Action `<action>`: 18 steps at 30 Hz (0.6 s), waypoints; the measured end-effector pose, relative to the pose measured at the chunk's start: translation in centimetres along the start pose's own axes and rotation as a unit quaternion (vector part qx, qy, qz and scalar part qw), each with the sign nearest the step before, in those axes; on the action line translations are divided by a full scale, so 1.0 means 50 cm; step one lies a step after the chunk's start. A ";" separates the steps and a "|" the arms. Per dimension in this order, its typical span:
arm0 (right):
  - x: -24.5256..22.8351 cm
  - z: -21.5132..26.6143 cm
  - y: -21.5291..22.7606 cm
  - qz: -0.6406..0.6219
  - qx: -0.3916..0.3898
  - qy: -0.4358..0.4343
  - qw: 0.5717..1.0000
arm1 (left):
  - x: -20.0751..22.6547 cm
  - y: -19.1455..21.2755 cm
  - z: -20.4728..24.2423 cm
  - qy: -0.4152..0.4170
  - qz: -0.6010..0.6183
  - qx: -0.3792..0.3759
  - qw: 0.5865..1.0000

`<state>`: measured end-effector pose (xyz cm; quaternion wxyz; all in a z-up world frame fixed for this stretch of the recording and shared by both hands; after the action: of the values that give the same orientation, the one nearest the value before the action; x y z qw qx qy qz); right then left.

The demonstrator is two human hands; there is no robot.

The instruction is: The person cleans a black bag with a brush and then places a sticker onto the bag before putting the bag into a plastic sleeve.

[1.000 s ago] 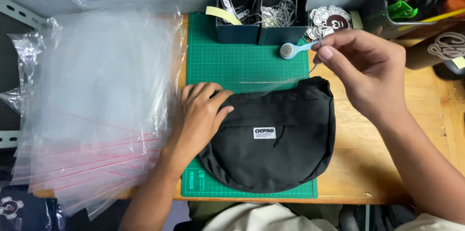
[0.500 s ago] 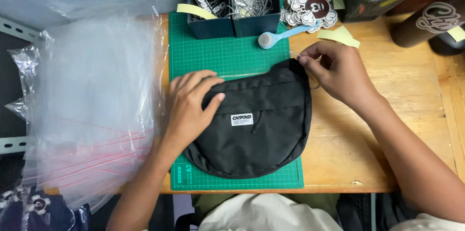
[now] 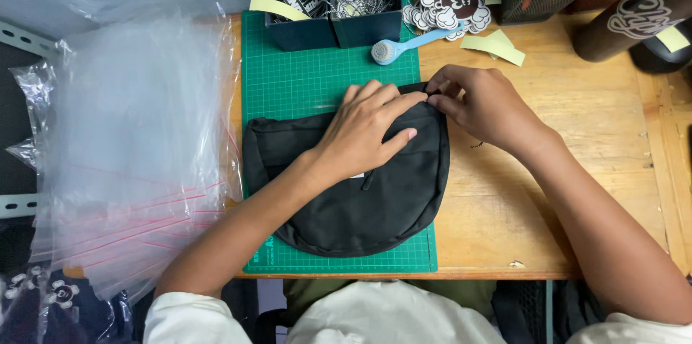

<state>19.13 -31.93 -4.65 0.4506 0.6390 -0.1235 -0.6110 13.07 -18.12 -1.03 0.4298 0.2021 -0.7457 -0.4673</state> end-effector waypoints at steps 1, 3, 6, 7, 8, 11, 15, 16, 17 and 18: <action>0.012 -0.001 -0.004 -0.002 0.000 -0.001 1.000 | 0.002 0.002 -0.004 -0.001 0.000 -0.002 1.000; 0.021 -0.003 -0.004 0.015 0.024 0.028 0.999 | 0.006 0.005 -0.011 -0.006 0.008 -0.012 1.000; 0.012 -0.003 -0.002 -0.002 0.050 0.036 0.998 | -0.001 0.004 -0.029 0.000 -0.024 -0.003 1.000; 0.001 0.002 0.002 -0.003 0.052 0.036 0.998 | -0.008 -0.003 -0.040 -0.001 -0.025 -0.003 1.000; -0.010 0.008 0.010 -0.024 0.068 0.037 0.997 | -0.018 -0.004 -0.050 0.010 -0.034 0.015 0.999; -0.021 0.018 0.022 -0.052 0.103 0.037 0.993 | -0.037 -0.006 -0.078 0.028 -0.043 0.045 0.998; -0.033 0.027 0.035 -0.088 0.165 0.064 0.980 | -0.080 -0.021 -0.079 0.079 -0.058 0.026 0.995; -0.037 0.029 0.033 -0.087 0.166 0.064 0.980 | -0.066 0.005 -0.080 0.078 -0.058 0.027 0.995; -0.042 0.031 0.033 -0.110 0.176 0.070 0.976 | -0.060 0.017 -0.080 0.094 -0.037 -0.017 0.995; -0.047 0.033 0.033 -0.132 0.185 0.075 0.971 | -0.053 0.029 -0.079 0.110 -0.015 -0.060 0.992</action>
<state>17.76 -31.89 -1.63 0.2475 0.7661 -0.1150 -0.5819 17.94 -17.62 -0.22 0.5133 0.2379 -0.6614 -0.4924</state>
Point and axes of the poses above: each hand's wrist, its own z-axis away from the middle knuckle, its own y-axis out of the back of the hand, x = y × z, the point moved 9 cm from there along -z, towards the middle knuckle, and after that the axes turned 4 degrees about y, right-handed, at the moved point
